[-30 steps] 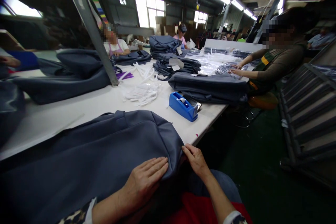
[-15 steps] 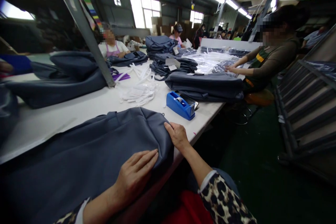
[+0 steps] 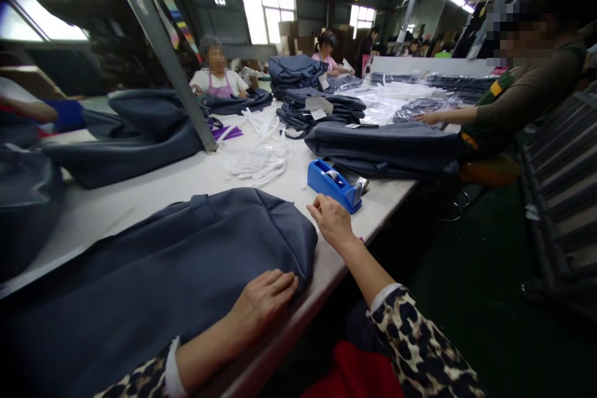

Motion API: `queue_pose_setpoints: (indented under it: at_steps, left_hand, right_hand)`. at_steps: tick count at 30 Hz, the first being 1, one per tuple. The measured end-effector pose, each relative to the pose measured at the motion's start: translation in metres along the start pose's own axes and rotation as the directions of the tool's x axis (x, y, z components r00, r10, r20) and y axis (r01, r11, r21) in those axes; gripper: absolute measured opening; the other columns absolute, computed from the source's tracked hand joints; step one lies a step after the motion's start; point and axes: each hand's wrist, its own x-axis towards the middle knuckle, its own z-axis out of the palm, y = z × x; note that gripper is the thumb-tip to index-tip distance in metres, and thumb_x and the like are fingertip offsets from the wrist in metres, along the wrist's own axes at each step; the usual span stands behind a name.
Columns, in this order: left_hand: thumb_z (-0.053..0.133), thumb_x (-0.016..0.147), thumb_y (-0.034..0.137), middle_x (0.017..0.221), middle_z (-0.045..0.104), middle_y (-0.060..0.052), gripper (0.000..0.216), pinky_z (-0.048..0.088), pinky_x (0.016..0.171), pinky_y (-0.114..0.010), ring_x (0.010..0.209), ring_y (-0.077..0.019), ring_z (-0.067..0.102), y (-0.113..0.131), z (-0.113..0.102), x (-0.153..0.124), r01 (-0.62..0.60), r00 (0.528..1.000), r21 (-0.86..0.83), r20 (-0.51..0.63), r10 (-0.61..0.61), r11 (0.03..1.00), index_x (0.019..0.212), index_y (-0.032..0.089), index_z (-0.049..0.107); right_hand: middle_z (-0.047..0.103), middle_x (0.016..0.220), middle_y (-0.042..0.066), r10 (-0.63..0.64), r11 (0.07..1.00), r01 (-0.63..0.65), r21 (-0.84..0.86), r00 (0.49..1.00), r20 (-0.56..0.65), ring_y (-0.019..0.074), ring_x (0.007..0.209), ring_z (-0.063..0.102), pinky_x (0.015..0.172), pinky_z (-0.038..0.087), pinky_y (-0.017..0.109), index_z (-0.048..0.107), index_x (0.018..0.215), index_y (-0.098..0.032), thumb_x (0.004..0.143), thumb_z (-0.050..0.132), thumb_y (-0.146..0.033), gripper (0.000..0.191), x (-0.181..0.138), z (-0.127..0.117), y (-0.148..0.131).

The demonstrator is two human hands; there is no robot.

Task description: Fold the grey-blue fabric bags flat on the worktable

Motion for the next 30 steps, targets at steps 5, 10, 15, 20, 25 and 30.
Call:
queue_pose_setpoints:
  at_steps: [5, 10, 15, 20, 25, 30]
  left_hand:
    - [0.043, 0.094, 0.010, 0.094, 0.063, -0.009, 0.025, 0.048, 0.065, -0.033, 0.076, -0.0205, 0.053, 0.001, 0.003, -0.001, 0.001, 1.000, -0.019, -0.031, -0.001, 1.000, 0.113, 0.012, 0.059]
    - [0.045, 0.093, 0.016, 0.104, 0.064, -0.010, 0.030, 0.050, 0.080, -0.035, 0.089, -0.0213, 0.057, 0.005, -0.013, 0.005, 0.120, 0.992, -0.214, 0.066, -0.108, 0.969, 0.118, 0.013, 0.060]
    - [0.052, 0.095, 0.030, 0.152, 0.038, -0.011, 0.057, 0.035, 0.110, -0.052, 0.136, -0.0302, 0.037, 0.003, -0.016, 0.003, 0.186, 0.973, -0.090, 0.158, -0.171, 0.978, 0.149, 0.022, 0.036]
    - [0.056, 0.093, 0.044, 0.161, 0.020, -0.009, 0.077, 0.026, 0.114, -0.058, 0.147, -0.0344, 0.016, 0.002, -0.008, -0.003, 0.155, 0.954, 0.053, 0.252, -0.163, 0.986, 0.156, 0.025, 0.015]
    - [0.052, 0.094, 0.049, 0.161, 0.018, -0.009, 0.078, 0.026, 0.115, -0.055, 0.147, -0.0327, 0.019, -0.002, -0.004, -0.004, 0.113, 0.968, 0.066, 0.219, -0.124, 0.991, 0.156, 0.026, 0.012]
    - [0.051, 0.092, 0.054, 0.157, 0.032, -0.005, 0.070, 0.024, 0.117, -0.050, 0.143, -0.0301, 0.031, -0.008, 0.012, -0.020, 0.070, 0.994, 0.068, 0.081, -0.076, 0.995, 0.153, 0.030, 0.027]
  right_hand:
    - [0.058, 0.132, 0.005, -0.433, 0.896, 0.442, -0.045, 0.891, 0.136, 0.0215, 0.126, 0.048, 0.107, 0.033, 0.036, 0.058, 0.127, -0.027, 0.100, 0.042, -0.038, 0.033, -0.013, 0.017, -0.039]
    - [0.034, 0.156, -0.006, -0.352, 0.905, 0.409, -0.116, 0.874, 0.336, 0.0256, 0.148, 0.017, 0.116, 0.022, 0.051, 0.035, 0.148, -0.040, 0.103, 0.033, -0.037, 0.045, -0.026, 0.058, -0.001]
    - [0.031, 0.158, -0.007, -0.365, 0.906, 0.417, -0.075, 0.859, 0.359, 0.0256, 0.149, 0.014, 0.116, 0.021, 0.052, 0.033, 0.149, -0.041, 0.103, 0.034, -0.038, 0.046, -0.019, 0.056, 0.011]
    - [0.031, 0.158, -0.003, -0.239, 0.971, 0.233, 0.060, 0.899, 0.368, 0.0259, 0.147, 0.021, 0.117, 0.019, 0.048, 0.046, 0.142, -0.039, 0.099, 0.045, -0.033, 0.044, -0.009, 0.042, 0.014]
    - [0.043, 0.148, 0.020, 0.032, 0.999, -0.042, 0.023, 0.945, 0.325, 0.0289, 0.135, 0.045, 0.108, 0.039, 0.044, 0.028, 0.151, -0.013, 0.095, 0.051, -0.047, 0.070, -0.017, 0.033, 0.007]
    - [0.053, 0.140, 0.019, 0.236, 0.972, -0.225, -0.071, 0.917, 0.323, 0.0266, 0.126, 0.054, 0.102, 0.047, 0.037, 0.028, 0.149, -0.011, 0.086, 0.062, -0.058, 0.085, -0.026, 0.032, -0.012]
